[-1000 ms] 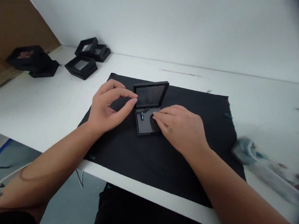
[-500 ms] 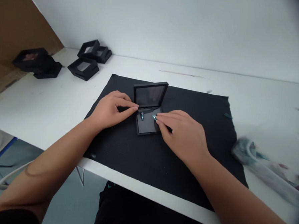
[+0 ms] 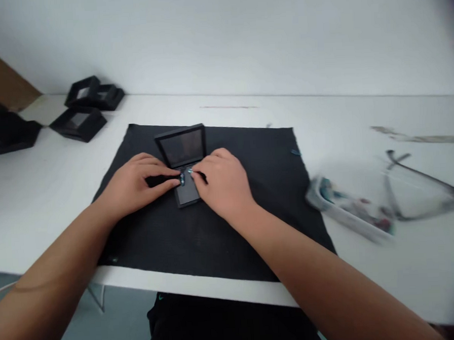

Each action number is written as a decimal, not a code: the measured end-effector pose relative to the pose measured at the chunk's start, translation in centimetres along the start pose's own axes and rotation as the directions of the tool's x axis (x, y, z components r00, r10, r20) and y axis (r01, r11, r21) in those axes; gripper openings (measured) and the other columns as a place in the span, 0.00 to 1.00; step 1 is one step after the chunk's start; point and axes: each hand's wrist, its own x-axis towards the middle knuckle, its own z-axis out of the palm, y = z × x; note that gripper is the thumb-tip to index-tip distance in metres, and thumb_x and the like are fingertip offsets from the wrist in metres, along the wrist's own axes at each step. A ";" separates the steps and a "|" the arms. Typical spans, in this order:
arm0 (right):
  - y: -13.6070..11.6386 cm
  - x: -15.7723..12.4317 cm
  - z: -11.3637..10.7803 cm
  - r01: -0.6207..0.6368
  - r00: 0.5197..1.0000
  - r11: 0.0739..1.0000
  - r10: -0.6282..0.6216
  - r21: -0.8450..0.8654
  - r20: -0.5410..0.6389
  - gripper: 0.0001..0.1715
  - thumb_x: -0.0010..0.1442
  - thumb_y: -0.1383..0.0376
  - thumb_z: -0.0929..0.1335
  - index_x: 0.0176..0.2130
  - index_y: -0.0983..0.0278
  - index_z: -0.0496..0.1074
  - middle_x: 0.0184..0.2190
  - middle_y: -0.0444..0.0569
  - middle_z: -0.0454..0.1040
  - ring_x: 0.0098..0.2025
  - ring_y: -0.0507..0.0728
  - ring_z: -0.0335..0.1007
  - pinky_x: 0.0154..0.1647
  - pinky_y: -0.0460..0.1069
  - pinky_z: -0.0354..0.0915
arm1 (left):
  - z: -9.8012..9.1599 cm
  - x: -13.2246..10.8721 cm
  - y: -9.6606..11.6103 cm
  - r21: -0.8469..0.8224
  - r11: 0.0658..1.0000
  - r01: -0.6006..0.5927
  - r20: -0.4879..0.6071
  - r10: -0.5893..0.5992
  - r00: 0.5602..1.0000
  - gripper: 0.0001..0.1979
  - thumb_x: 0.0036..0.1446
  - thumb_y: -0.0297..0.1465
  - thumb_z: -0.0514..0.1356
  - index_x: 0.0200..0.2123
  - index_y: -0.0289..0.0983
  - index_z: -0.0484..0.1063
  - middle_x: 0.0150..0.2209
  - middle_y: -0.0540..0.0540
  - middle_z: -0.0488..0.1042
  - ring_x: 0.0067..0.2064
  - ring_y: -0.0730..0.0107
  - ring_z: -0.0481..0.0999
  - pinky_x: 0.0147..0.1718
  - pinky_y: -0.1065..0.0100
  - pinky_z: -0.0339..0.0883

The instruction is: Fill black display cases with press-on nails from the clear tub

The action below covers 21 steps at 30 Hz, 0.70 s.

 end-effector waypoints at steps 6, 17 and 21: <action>-0.9 0.3 -0.4 -0.065 0.998 0.997 0.064 0.048 0.025 0.15 0.69 0.60 0.67 0.37 0.62 0.81 0.34 0.48 0.82 0.42 0.59 0.70 0.39 0.52 0.60 | 0.9 0.7 -1.1 -0.024 0.985 -0.169 -0.177 0.162 0.971 0.13 0.55 0.47 0.71 0.44 0.54 0.83 0.32 0.56 0.83 0.30 0.63 0.78 0.28 0.60 0.68; -2.5 -2.6 -3.1 0.035 0.999 0.980 -0.026 0.198 -0.047 0.18 0.72 0.59 0.63 0.46 0.63 0.81 0.44 0.45 0.84 0.55 0.58 0.70 0.56 0.53 0.59 | 0.2 0.7 -1.0 -0.035 0.995 -0.093 -0.168 0.086 0.982 0.13 0.56 0.49 0.69 0.43 0.54 0.83 0.34 0.56 0.84 0.31 0.64 0.79 0.23 0.63 0.68; -1.5 -7.4 -9.5 0.084 0.994 0.985 -0.071 0.153 -0.085 0.17 0.72 0.59 0.64 0.43 0.60 0.82 0.41 0.43 0.84 0.44 0.56 0.75 0.50 0.53 0.66 | -0.3 0.1 0.2 -0.032 0.985 0.172 -0.203 -0.175 0.963 0.12 0.57 0.50 0.67 0.42 0.55 0.82 0.41 0.58 0.84 0.40 0.57 0.82 0.33 0.58 0.69</action>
